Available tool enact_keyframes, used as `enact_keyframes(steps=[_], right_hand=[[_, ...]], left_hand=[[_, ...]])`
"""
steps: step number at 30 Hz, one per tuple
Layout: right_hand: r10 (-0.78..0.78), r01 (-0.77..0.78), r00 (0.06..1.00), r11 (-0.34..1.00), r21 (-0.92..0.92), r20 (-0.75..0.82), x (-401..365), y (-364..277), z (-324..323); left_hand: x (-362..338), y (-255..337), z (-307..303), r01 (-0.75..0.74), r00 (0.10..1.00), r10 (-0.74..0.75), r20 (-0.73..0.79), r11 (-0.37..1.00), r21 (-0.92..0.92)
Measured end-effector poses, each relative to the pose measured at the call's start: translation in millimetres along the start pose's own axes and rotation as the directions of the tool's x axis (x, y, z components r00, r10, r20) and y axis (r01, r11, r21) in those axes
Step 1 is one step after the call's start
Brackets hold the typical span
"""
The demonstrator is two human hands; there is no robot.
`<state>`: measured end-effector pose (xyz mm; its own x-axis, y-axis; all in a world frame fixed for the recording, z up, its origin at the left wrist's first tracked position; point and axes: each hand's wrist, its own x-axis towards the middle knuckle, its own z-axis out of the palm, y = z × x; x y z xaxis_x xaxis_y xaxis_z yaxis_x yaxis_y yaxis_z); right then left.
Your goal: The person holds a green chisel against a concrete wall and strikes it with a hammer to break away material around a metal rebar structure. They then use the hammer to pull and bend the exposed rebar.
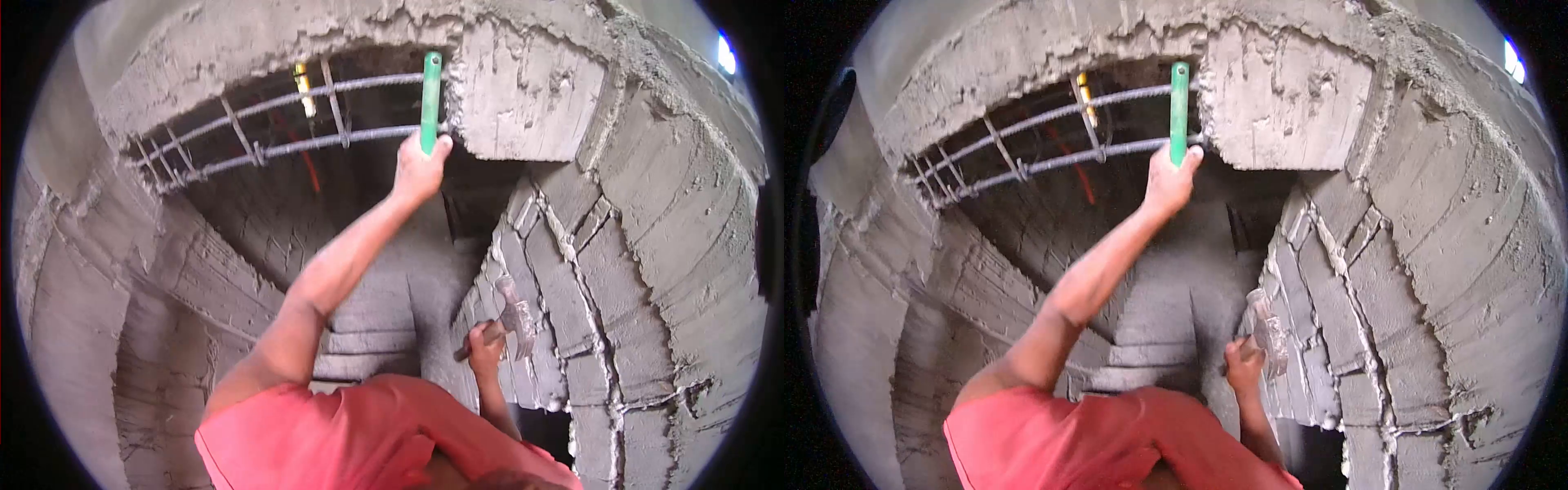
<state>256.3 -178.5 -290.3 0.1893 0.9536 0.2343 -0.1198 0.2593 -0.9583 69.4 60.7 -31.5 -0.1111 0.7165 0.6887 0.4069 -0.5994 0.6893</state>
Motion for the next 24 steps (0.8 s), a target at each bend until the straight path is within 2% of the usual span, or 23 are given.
enact_keyframes(steps=[1, 2, 3, 4, 5, 6, 7, 8, 10, 12, 13, 14, 16, 17, 20, 22, 24], right_hand=[[0.001, 0.0, 1.0, 0.992, 0.129, -0.005, -1, -4, 4], [0.01, -0.011, 1.0, 0.994, 0.109, 0.009, -7, -8, 4], [-0.026, 0.026, 1.0, 0.987, 0.16, -0.006, -10, -13, 4], [-0.063, 0.065, 0.998, 0.975, 0.213, -0.016, -9, -16, 2], [-0.069, 0.064, 0.998, 0.978, 0.199, 0.016, -12, -13, -4], [-0.068, 0.06, 0.997, 0.983, 0.176, 0.042, -9, -9, -9], [-0.084, 0.085, 0.996, 0.994, 0.071, -0.018, -8, -5, -14], [-0.081, 0.078, 0.994, 0.996, -0.038, -0.075, -24, -5, -19], [-0.046, 0.043, 0.998, 0.997, -0.058, -0.045, -45, -21, -34], [-0.059, 0.058, 0.997, 0.998, -0.005, -0.058, -29, -36, -26], [-0.072, 0.069, 0.995, 0.997, -0.048, -0.066, -32, -44, -24], [-0.079, 0.075, 0.994, 0.996, -0.052, -0.075, -33, -48, -21], [-0.11, 0.112, 0.99, 0.994, 0.02, -0.083, -35, -54, -17], [-0.114, 0.116, 0.989, 0.993, 0.009, -0.095, -36, -57, -16], [-0.158, 0.147, 0.982, 0.984, -0.105, -0.107, -31, -74, -9], [-0.161, 0.11, 0.975, 0.95, -0.292, -0.154, -26, -95, 3], [-0.208, 0.14, 0.965, 0.922, -0.361, -0.158, -19, -89, 0]], left_hand=[[2, -14, -6, -0.007, 1.0, 0.006, 0.016, 1.0, 0.016], [6, -7, -13, -0.022, 1.0, 0.021, 0.022, 0.999, 0.029], [-4, 4, -10, 0.038, 0.999, -0.038, -0.026, 0.999, -0.001], [-9, 10, -3, -0.081, 0.996, 0.081, -0.048, 0.997, 0.003], [-13, 22, -9, -0.382, 0.911, 0.378, 0.164, 0.924, -0.01], [-7, 44, -19, -0.55, 0.767, 0.442, 0.465, 0.826, 0.123], [-2, 58, -7, -0.555, 0.803, 0.542, 0.25, 0.831, -0.019], [9, 72, 0, -0.319, 0.94, 0.325, 0.099, 0.945, -0.077], [16, 66, -5, -0.241, 0.964, 0.243, 0.11, 0.97, -0.023], [-10, 59, -1, -0.235, 0.958, 0.256, 0.128, 0.959, -0.159], [-24, 59, 1, -0.193, 0.968, 0.213, 0.133, 0.971, -0.144], [-38, 59, 4, -0.168, 0.975, 0.197, 0.101, 0.957, -0.238], [-56, 51, 10, -0.036, 0.99, 0.073, 0.12, 0.956, -0.291], [-58, 45, 16, -0.035, 0.989, 0.077, 0.125, 0.952, -0.305], [-59, 23, 27, -0.089, 0.995, 0.075, -0.07, 0.97, -0.226], [-53, 10, 28, -0.078, 0.993, 0.056, -0.101, 0.969, -0.236], [-43, 0, 25, -0.078, 0.995, 0.059, -0.074, 0.957, -0.279]])
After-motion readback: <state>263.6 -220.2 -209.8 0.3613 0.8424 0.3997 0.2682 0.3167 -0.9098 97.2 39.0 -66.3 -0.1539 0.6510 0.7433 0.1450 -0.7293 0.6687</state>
